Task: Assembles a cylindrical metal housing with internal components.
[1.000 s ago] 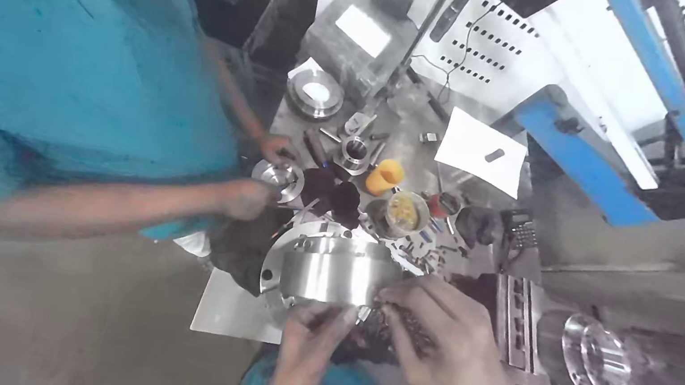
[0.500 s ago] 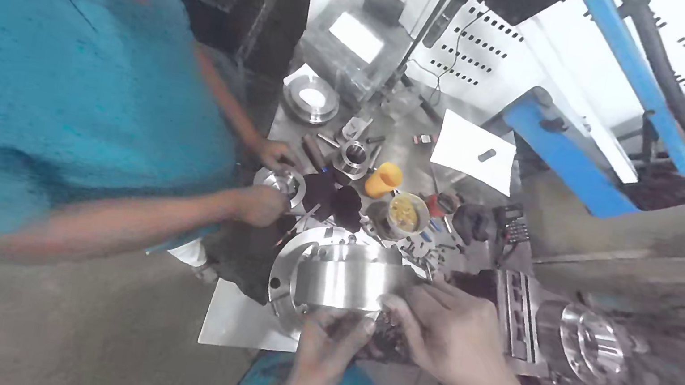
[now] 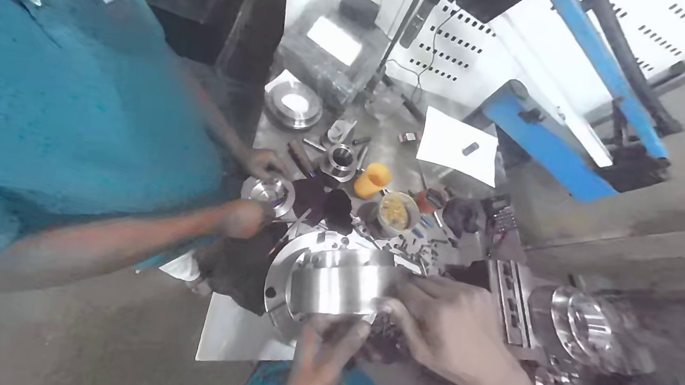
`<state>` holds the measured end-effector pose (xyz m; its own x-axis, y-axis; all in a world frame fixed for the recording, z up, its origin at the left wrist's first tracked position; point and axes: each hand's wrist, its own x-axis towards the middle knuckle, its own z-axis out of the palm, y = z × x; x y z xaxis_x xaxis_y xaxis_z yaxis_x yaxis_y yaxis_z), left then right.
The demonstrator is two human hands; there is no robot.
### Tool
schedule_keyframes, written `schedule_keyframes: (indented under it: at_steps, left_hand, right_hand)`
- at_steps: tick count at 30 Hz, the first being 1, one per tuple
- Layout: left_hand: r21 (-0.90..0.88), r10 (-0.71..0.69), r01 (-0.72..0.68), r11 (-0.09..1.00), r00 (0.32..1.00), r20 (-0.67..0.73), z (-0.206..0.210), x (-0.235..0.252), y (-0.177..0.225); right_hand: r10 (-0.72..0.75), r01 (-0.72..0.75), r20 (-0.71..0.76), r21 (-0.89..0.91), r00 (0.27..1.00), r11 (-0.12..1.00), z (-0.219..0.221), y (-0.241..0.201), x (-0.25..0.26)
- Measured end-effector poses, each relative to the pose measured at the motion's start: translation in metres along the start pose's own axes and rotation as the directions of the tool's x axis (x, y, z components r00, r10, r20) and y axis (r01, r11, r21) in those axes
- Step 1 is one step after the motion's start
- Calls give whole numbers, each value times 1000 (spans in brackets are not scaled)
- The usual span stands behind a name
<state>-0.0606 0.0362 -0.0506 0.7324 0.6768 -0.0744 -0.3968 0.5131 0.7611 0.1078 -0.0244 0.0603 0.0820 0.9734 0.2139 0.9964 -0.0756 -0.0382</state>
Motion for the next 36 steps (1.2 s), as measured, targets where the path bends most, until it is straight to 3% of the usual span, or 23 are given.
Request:
schedule_keyframes:
  at_steps: [3,5,7,10,13,17,21,23,26,29,33,36]
  left_hand:
    - [-6,0,0,1000,1000,-19,0,1,1]
    - [-5,7,-7,1000,1000,-11,0,1,1]
    - [-6,15,-15,1000,1000,-3,0,1,1]
    - [-18,14,-14,1000,1000,3,0,2,0]
    - [-15,7,-7,1000,1000,-2,-3,0,-2]
    - [16,9,-9,1000,1000,10,-4,0,-1]
    - [2,9,-9,1000,997,77,0,0,5]
    - [10,1,-2,1000,994,112,-2,1,7]
    - [26,-14,10,1000,989,145,-6,2,8]
    - [5,-7,6,1000,988,155,-5,1,9]
    - [11,-13,11,1000,980,199,-6,5,10]
    - [-7,-9,11,1000,971,238,-8,6,7]
  right_hand:
    - [-141,140,92,18,986,990,-12,7,4]
    - [-218,217,62,12,974,976,-8,8,4]
    - [-186,187,-11,25,982,982,1,6,1]
    - [-26,30,-123,29,992,999,16,-4,-4]
    - [13,-12,-118,5,993,1000,16,-7,-2]
    - [-160,160,66,10,985,987,-5,3,6]
    - [-324,328,-55,88,944,941,6,15,6]
    - [-279,295,-166,77,946,952,17,13,1]
    - [-84,105,-260,69,962,992,28,0,-6]
    - [19,-12,-172,41,985,999,20,-7,-5]
    - [-131,133,-18,113,991,985,2,3,-2]
    - [-220,240,-123,180,968,954,13,13,-3]
